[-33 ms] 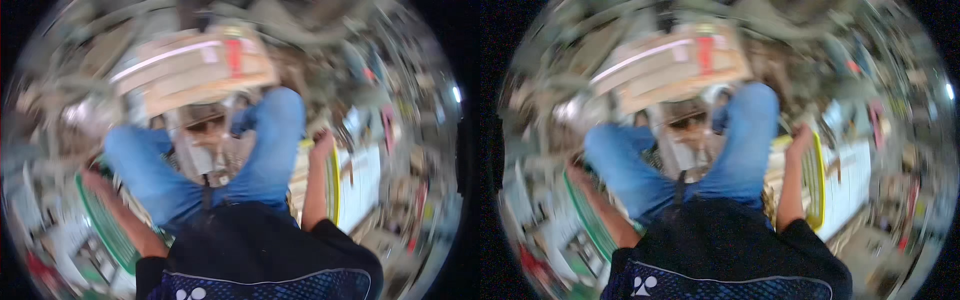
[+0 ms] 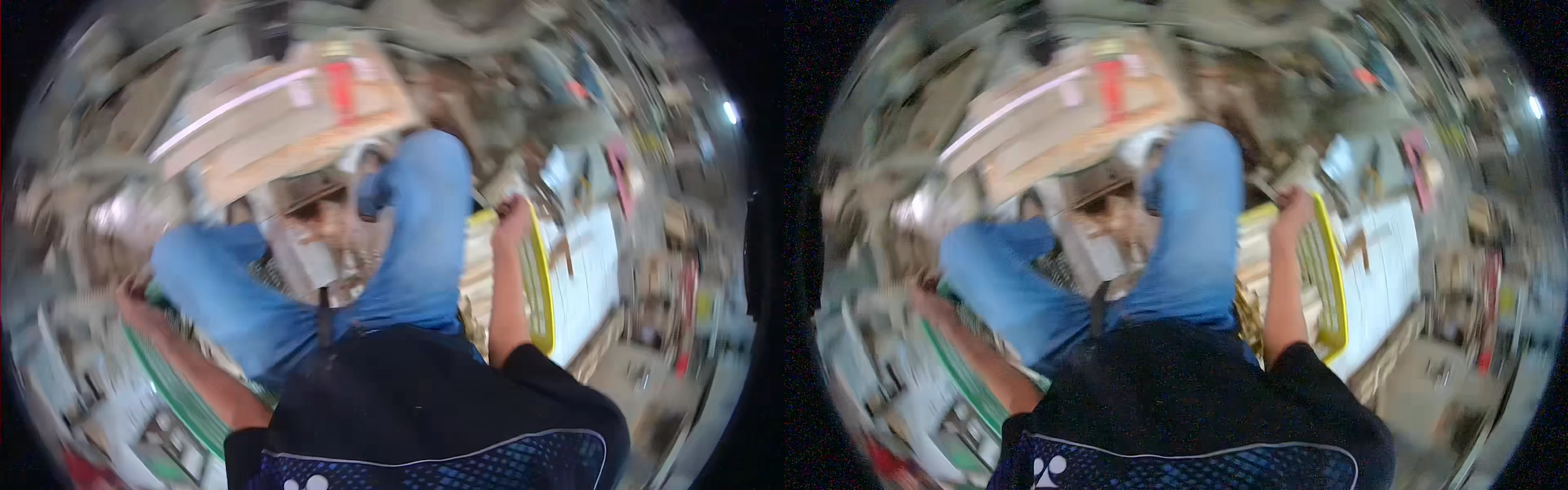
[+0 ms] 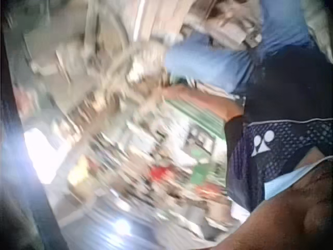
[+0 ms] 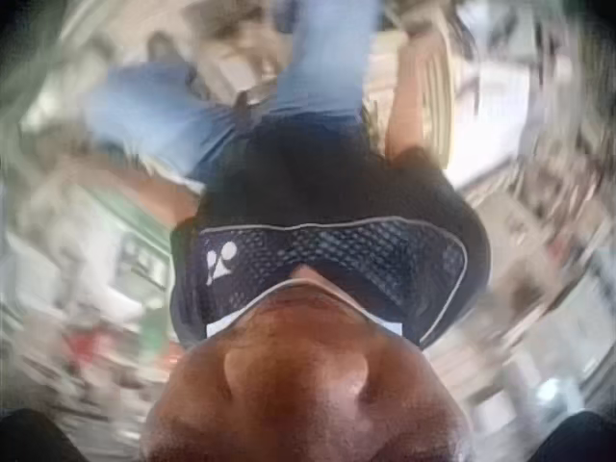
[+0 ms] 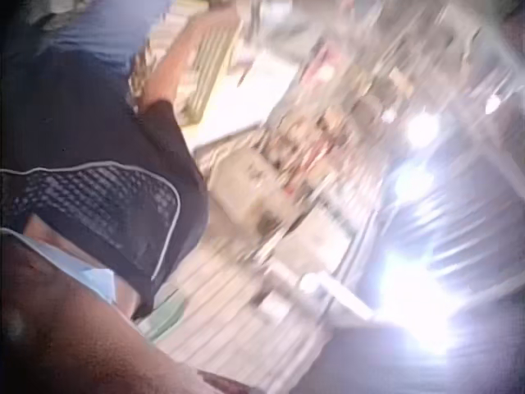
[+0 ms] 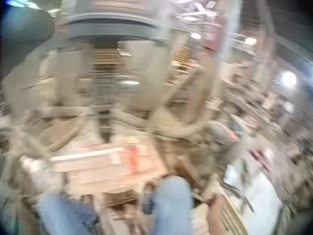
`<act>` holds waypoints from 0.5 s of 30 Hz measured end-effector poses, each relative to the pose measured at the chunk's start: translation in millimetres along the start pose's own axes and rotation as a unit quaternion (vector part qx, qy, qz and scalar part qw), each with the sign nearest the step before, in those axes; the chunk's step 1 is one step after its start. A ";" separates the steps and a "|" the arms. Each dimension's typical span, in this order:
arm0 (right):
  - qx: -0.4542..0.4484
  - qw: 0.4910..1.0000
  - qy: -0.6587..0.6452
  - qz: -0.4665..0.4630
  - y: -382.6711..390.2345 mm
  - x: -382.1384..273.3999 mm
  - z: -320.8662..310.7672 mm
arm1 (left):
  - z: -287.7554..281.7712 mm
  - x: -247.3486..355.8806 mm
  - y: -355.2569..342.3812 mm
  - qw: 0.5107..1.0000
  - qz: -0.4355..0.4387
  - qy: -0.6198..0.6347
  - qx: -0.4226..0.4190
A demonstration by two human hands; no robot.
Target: Using a drill press to drill holes into small wooden pieces in a workshop.
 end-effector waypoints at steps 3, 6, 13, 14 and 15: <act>0.110 0.988 -0.088 0.055 8.0 -12.2 -38.9 | 24.9 48.0 -40.2 0.877 0.382 -0.291 0.002; 0.180 0.980 -0.057 0.058 15.0 -11.5 -108.1 | 98.8 121.3 -31.4 0.853 0.432 -0.291 -0.036; 0.285 0.944 0.026 0.168 49.2 102.2 -184.4 | 197.8 151.8 -39.8 0.772 0.565 -0.274 -0.098; 0.304 0.926 0.036 0.220 56.8 120.2 -184.3 | 201.3 142.9 -51.5 0.926 0.345 -0.083 -0.128; 0.323 0.905 0.044 0.272 65.0 136.1 -187.0 | 209.6 123.9 -60.1 0.979 0.083 0.113 -0.146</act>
Point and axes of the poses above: each hand's wrist, its own y-axis away from the middle knuckle, its own z-axis out of the palm, x = y × z, the point moved 3 cm from there along -y, towards the middle knuckle, and after that the axes turned 5 degrees about -y, right-handed, at the moved point
